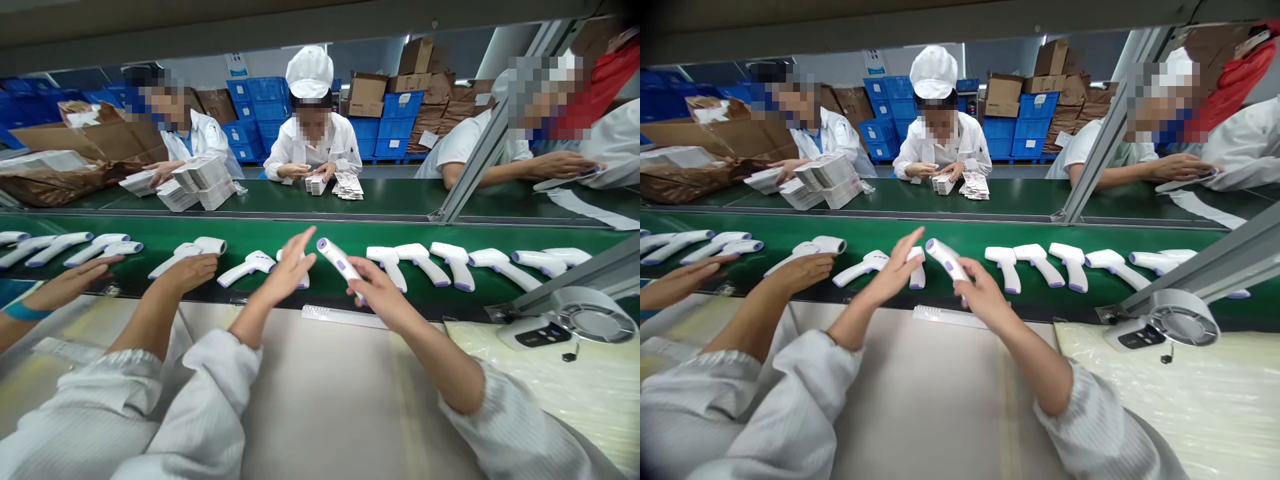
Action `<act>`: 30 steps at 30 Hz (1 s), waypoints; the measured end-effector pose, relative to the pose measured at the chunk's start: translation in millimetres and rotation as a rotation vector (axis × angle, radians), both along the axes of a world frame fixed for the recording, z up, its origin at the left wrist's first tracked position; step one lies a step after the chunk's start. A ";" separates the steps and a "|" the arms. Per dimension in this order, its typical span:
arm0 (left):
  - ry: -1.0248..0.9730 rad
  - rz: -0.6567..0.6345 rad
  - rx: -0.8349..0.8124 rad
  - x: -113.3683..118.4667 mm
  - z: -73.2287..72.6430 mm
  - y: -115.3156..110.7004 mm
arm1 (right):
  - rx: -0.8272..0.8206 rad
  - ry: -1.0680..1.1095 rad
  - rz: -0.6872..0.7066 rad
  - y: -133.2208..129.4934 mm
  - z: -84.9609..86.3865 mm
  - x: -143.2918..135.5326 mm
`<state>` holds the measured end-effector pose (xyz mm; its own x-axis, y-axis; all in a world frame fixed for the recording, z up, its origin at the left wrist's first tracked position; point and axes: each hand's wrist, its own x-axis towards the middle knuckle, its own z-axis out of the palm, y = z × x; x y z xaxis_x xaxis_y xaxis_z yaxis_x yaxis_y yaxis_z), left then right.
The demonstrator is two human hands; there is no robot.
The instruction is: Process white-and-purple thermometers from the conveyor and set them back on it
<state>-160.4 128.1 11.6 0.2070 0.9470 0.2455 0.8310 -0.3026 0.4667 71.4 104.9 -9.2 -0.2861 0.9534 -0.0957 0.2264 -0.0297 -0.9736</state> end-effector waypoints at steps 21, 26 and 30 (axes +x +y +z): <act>-0.575 0.213 0.306 -11.8 -2.1 -42.3 | 0.133 -0.479 0.359 -4.5 -21.3 -32.3; -1.081 0.260 -0.138 40.3 1.8 -74.5 | -0.019 0.123 0.142 -23.3 -6.0 -11.5; -1.239 0.243 -0.395 78.8 16.0 -94.7 | -0.059 0.689 -0.058 -38.8 14.7 -6.3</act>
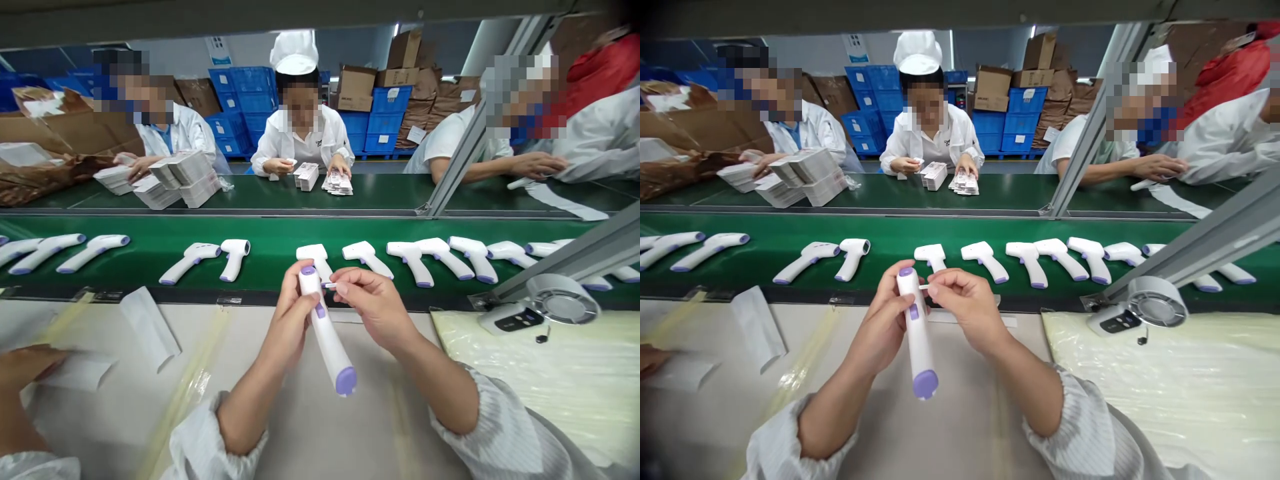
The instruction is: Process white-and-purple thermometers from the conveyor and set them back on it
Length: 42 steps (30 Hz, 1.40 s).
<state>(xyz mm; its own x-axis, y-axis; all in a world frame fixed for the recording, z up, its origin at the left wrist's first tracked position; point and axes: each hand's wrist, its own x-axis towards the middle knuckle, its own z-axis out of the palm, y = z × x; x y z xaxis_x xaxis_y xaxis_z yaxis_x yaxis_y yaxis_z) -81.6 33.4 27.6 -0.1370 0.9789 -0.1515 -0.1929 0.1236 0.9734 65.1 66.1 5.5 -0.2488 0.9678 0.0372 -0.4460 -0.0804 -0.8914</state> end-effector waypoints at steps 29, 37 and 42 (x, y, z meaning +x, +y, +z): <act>0.030 -0.057 0.068 20.7 -10.3 -9.0 | -0.085 0.104 -0.100 -0.2 6.8 -3.7; 0.192 0.013 0.437 -8.5 -19.4 39.2 | -0.298 0.013 0.159 -0.8 5.9 4.2; 1.052 -0.024 0.331 -92.6 -19.3 115.8 | 0.194 -0.814 -0.012 50.5 -26.8 -15.2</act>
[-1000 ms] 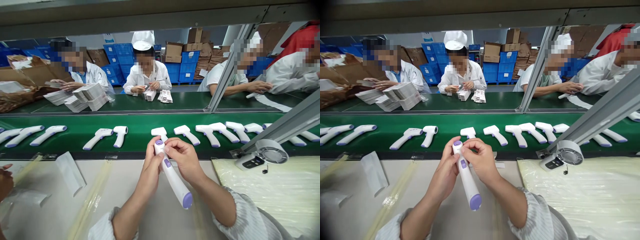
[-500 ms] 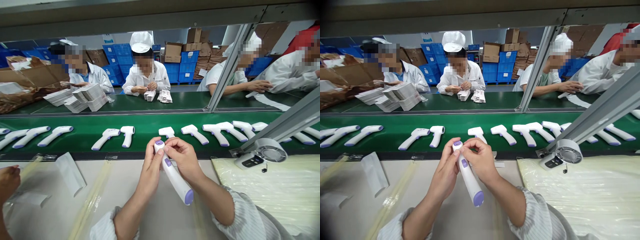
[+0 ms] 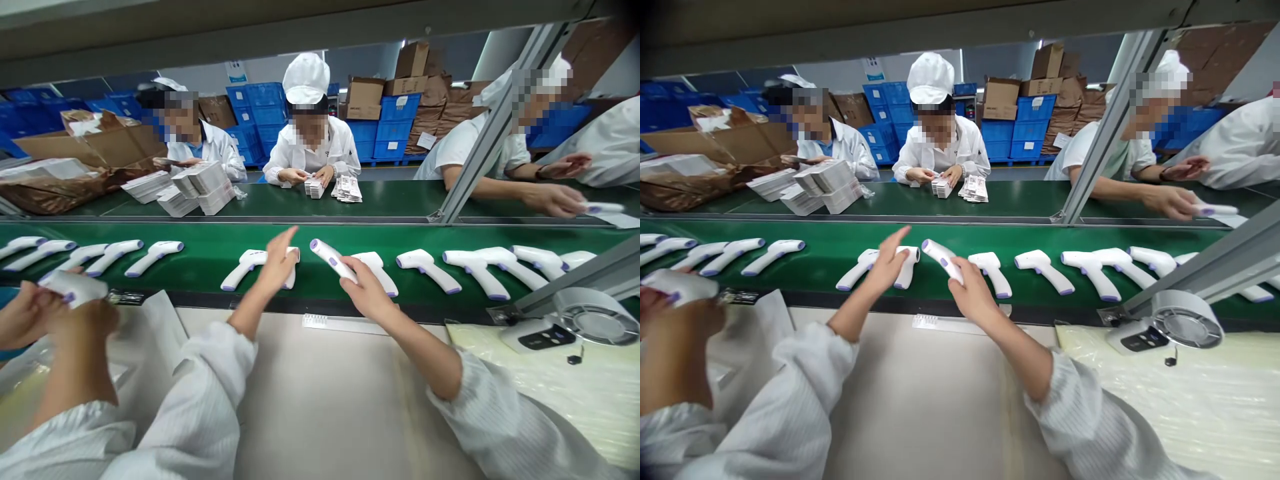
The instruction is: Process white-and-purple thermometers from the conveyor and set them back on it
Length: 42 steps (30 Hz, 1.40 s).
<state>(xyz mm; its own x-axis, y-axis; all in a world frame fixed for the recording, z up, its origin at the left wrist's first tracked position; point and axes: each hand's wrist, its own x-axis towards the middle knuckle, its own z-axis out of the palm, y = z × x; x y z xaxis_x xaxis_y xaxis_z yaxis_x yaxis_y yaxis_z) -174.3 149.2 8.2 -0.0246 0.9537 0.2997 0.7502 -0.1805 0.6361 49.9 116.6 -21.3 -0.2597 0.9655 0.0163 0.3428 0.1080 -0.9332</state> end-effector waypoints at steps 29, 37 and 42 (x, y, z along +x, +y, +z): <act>-1.029 0.040 -0.292 84.5 9.3 -106.3 | -0.269 0.799 0.043 -46.0 24.7 11.9; -1.074 -0.002 -0.376 121.3 15.6 -119.7 | -0.148 0.893 -0.099 -52.1 28.4 5.7; -1.059 -0.016 -0.352 121.9 12.9 -120.1 | -0.118 0.886 -0.106 -53.0 27.8 7.1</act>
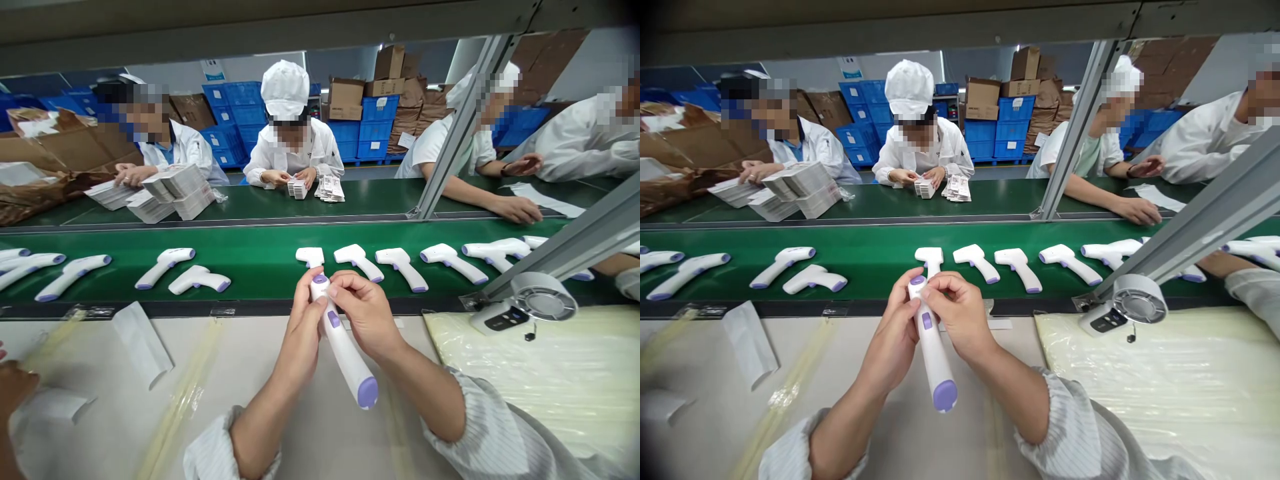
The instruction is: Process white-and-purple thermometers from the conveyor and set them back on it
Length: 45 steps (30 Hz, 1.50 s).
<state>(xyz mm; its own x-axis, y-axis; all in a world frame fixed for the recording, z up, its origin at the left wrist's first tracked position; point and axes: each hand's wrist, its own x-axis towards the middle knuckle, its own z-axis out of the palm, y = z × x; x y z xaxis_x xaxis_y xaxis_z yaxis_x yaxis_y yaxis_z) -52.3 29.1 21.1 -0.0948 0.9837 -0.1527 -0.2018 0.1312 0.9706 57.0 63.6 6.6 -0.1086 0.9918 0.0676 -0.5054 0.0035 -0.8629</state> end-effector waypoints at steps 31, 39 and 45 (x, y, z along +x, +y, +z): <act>0.364 0.350 0.173 -89.0 -16.3 52.2 | 0.502 -1.188 0.057 65.2 -48.0 -13.4; 0.542 0.275 0.139 -133.8 -28.8 59.6 | 0.514 -1.422 0.149 57.7 -44.4 -11.6; 0.929 0.319 0.133 -180.5 -35.4 115.1 | 0.262 -1.298 0.528 32.6 -30.5 -15.5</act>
